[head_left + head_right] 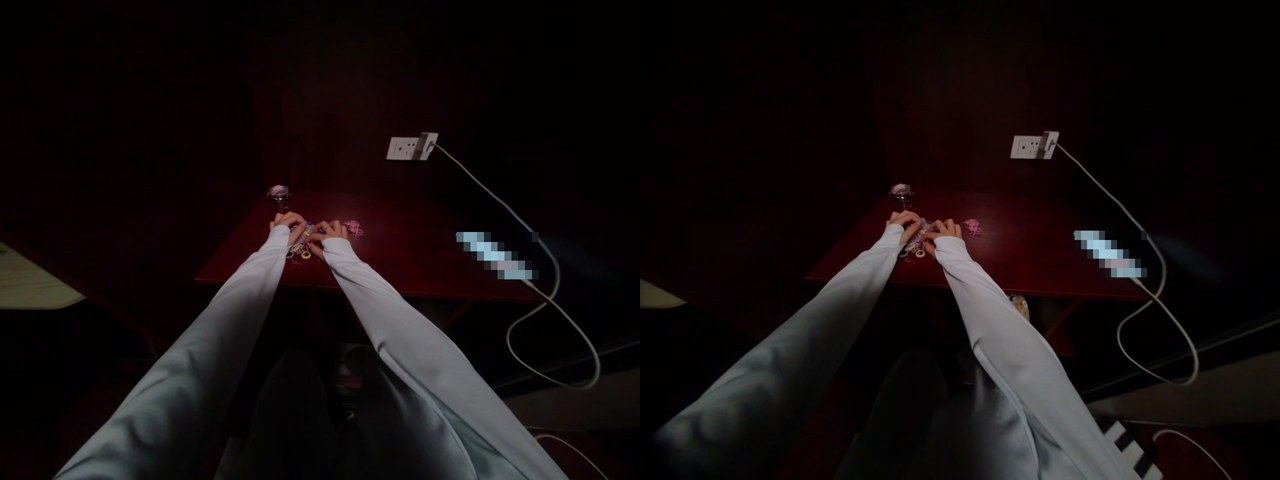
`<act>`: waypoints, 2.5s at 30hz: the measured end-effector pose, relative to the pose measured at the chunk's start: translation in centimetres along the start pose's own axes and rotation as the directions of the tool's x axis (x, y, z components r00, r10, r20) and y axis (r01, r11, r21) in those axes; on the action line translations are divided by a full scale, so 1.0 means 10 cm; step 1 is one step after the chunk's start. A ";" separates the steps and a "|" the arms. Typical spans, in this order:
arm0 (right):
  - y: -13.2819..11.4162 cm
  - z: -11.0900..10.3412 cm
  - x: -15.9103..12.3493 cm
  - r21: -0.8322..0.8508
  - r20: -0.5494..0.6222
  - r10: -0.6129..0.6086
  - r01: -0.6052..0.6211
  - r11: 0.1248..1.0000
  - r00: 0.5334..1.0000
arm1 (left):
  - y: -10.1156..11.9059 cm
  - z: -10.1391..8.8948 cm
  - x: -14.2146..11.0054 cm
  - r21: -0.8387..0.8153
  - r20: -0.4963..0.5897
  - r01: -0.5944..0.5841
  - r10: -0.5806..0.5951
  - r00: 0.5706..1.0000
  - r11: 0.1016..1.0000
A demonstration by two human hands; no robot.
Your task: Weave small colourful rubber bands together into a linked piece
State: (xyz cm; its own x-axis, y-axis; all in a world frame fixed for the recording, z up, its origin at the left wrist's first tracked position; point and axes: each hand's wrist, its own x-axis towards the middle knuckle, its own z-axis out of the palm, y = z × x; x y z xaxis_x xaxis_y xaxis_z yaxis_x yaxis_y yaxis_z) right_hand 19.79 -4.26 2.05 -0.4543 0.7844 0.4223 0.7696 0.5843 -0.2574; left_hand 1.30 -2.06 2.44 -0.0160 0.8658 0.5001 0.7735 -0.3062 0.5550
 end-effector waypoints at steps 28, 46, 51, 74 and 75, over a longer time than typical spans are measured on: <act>-0.12 0.01 0.05 0.106 -0.037 0.213 -0.208 0.972 0.976 | 0.02 0.01 0.00 -0.060 -0.009 0.024 -0.025 1.000 0.998; -0.02 0.11 0.10 0.184 -0.061 0.299 -0.284 0.941 0.952 | 0.09 -0.03 -0.02 -0.058 0.007 0.041 -0.040 0.999 0.997; -0.05 0.06 0.06 0.188 -0.069 0.221 -0.205 0.961 0.973 | 0.04 -0.01 0.00 -0.067 0.010 0.026 -0.025 1.000 0.997; -0.16 -0.02 -0.01 -0.061 -0.064 0.105 -0.109 0.992 0.992 | 0.06 -0.02 0.00 -0.027 0.021 0.046 -0.045 0.999 0.999; -0.16 -0.02 -0.01 -0.065 -0.062 0.095 -0.098 0.993 0.994 | 0.06 -0.02 0.00 -0.022 0.022 0.048 -0.047 0.999 0.999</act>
State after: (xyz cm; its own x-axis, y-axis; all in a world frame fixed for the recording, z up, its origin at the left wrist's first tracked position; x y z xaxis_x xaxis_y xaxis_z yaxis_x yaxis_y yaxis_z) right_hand 18.68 -5.32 2.56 -0.3509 0.8218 0.4489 0.8381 0.4895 -0.2409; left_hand 1.68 -2.32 2.89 -0.0383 0.8880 0.4583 0.7580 -0.2731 0.5924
